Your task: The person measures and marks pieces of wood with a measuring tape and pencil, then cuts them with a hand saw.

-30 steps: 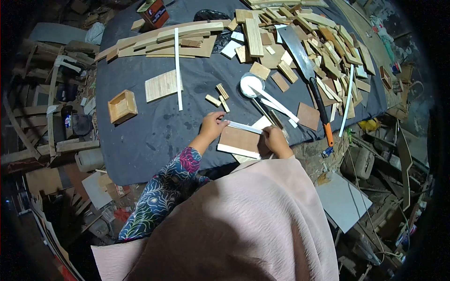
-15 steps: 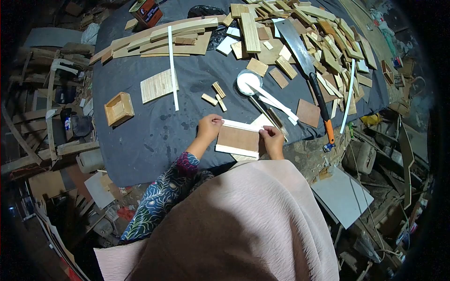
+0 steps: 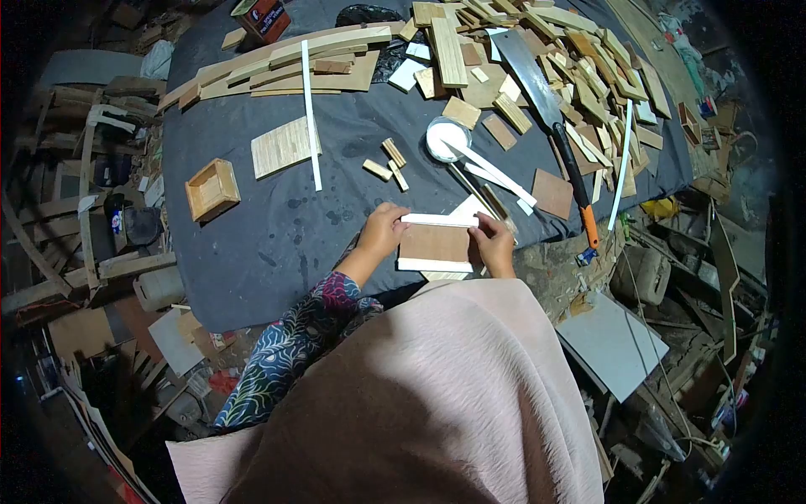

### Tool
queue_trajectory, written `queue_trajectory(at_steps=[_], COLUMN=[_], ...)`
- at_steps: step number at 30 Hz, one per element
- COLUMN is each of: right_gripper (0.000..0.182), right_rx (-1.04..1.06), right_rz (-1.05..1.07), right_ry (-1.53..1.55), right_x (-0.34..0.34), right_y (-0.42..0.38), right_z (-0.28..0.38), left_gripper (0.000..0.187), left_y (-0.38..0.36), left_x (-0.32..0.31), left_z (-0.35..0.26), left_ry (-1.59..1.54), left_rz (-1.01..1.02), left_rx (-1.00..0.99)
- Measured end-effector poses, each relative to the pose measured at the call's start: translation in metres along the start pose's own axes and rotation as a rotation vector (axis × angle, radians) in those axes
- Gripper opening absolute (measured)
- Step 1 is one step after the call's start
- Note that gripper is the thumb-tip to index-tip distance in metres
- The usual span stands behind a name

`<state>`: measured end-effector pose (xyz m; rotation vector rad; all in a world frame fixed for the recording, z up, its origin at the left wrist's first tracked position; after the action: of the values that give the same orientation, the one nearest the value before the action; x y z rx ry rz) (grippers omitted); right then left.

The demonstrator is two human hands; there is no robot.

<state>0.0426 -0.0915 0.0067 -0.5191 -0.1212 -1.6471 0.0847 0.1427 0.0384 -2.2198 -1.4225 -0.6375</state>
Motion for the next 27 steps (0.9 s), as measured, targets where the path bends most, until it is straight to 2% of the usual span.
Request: queue_trajectory(at_steps=[2,9,12,15,17,18,21,23,25,27], right_gripper=[0.023,0.027,0.031,0.034,0.035,0.033,0.03,0.027,0.025,0.024], right_rx=[0.108,0.055,0.094,0.212,0.158,0.248,0.307,0.285,0.255,0.247], right_rz=[-0.008,0.02,-0.035,0.022,0.4,0.371,0.353,0.338,0.338,0.327], right_ry=[-0.164,-0.195,-0.193,-0.198,-0.252,-0.34,-0.442,-0.434,-0.406,-0.4], right_x=[0.0,0.0,0.007,0.014,0.002,-0.001,-0.006,-0.009,-0.01,-0.009], right_y=[0.001,0.002,-0.006,-0.03,-0.046,-0.056,-0.064,-0.065,-0.064,-0.065], right_z=[0.01,0.007,0.018,0.047,0.048,0.047,0.035,0.032,0.029,0.03], left_gripper=[0.022,0.023,0.023,0.022,0.022,0.022,0.022,0.023,0.022,0.022], left_y=[0.001,0.0,0.001,0.002,0.002,0.002,0.002,0.0,-0.005,-0.011], left_x=[-0.002,0.0,0.0,-0.001,-0.002,-0.002,-0.001,0.0,0.01,0.012], left_z=[0.002,-0.004,-0.002,0.004,0.005,0.005,0.003,0.002,-0.01,-0.017], left_ry=[0.033,0.014,0.013,0.063,0.082,0.076,0.067,0.069,0.075,0.073], left_rz=[0.01,0.007,0.016,0.018,0.027,0.023,0.018,0.017,-0.139,-0.073], left_rx=[-0.034,-0.086,-0.108,-0.12,-0.116,-0.109,-0.114,-0.122,-0.124,-0.103])
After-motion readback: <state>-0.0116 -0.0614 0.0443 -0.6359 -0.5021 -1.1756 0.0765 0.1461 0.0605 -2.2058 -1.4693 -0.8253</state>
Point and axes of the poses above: each hand's wrist, its own y-axis towards the middle knuckle, its own x-axis out of the back of the hand, z = x × y, the point moved 5 cm from there along y, towards the middle knuckle, and after that the axes turned 10 degrees about z, right-handed, at the moved point
